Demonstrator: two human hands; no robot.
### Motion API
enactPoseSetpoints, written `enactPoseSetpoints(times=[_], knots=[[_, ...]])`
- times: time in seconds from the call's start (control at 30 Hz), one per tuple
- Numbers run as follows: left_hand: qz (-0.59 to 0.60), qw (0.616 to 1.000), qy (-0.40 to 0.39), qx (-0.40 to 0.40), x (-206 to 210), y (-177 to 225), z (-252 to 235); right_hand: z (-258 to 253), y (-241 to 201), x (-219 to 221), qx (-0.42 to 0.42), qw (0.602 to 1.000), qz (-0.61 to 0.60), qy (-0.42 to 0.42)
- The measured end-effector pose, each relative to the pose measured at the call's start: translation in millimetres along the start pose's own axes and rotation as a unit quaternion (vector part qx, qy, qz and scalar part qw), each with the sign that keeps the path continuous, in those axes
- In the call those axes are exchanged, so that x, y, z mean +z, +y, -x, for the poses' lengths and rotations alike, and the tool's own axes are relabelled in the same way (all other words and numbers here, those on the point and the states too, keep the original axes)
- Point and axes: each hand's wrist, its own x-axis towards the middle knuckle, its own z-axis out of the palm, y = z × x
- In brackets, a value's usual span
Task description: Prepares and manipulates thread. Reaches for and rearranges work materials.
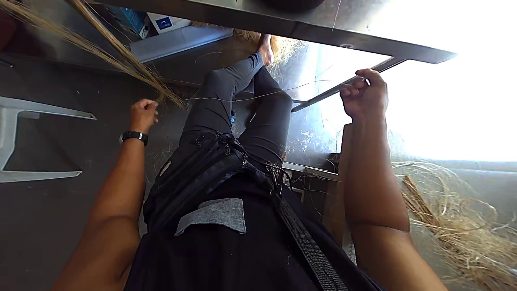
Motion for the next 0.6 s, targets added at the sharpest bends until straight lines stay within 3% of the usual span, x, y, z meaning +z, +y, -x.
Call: enactPoseSetpoints(times=[0.17,0.3,0.43,0.6], knots=[[-0.058,0.984,-0.048,0.159,33,71,-9,2,-1,2,0.003,1.0,0.002,0.01],[-0.173,0.929,-0.076,0.318,67,95,-10,3,-1,2,0.002,1.0,0.004,0.004],[-0.238,0.913,-0.112,0.311,88,86,-1,1,0,0,-0.001,1.0,0.002,-0.002],[-0.096,0.957,-0.12,0.244,60,62,-3,-2,-1,-4,-0.007,1.0,0.004,0.011]])
